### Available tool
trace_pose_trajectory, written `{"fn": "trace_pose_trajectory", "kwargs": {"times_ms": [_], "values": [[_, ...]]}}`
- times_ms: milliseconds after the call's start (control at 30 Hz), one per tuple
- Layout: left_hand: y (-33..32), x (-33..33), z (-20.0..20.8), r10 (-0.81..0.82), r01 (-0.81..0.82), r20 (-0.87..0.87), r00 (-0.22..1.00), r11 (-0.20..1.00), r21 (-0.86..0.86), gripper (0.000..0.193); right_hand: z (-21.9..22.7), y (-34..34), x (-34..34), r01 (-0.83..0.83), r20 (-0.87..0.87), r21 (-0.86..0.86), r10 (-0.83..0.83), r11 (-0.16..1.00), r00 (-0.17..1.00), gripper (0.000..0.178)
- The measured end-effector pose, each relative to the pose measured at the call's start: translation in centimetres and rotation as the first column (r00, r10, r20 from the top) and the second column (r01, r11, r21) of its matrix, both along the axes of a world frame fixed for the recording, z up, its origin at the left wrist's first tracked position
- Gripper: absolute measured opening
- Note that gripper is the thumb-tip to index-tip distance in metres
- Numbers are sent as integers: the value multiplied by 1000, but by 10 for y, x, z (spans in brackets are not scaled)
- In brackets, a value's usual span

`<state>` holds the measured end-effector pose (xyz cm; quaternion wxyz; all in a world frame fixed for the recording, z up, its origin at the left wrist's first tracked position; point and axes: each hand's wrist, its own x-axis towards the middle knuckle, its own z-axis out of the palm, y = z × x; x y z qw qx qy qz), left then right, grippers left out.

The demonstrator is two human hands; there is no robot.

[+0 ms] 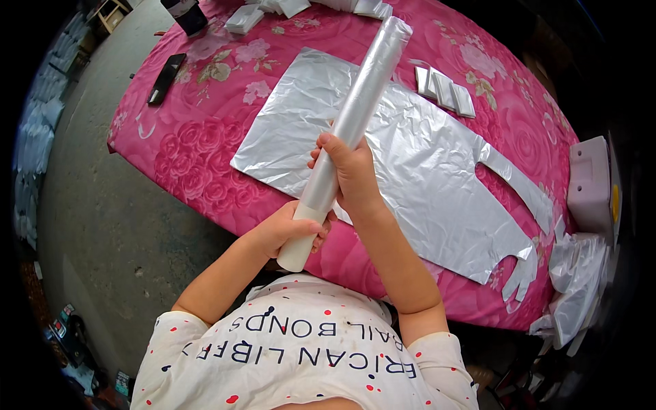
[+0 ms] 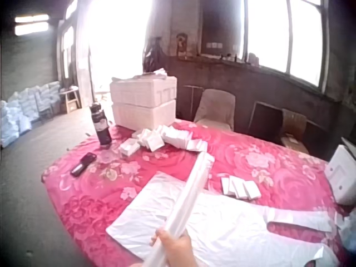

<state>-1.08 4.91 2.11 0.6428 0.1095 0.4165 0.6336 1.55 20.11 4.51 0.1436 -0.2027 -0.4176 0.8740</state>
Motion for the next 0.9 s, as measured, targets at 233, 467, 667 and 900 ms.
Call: {"fn": "trace_pose_trajectory", "kwargs": {"times_ms": [233, 467, 667, 900], "values": [[14, 3, -21, 197, -321, -513, 835, 933, -165, 35, -40, -23, 8, 95, 21, 248, -104, 964, 994, 41], [-36, 2, -29, -170, 103, -170, 971, 934, -343, 35, -37, 51, 17, 151, 44, -240, -145, 959, 988, 46], [-73, 8, -28, -310, 248, -81, 947, 869, -428, 36, -54, 141, 46, 210, 359, 358, -341, 910, 869, 27], [-81, 12, -30, -331, 230, -119, 936, 834, -502, 42, -36, 134, 52, -397, 579, 379, 120, 836, 806, 23]]}}
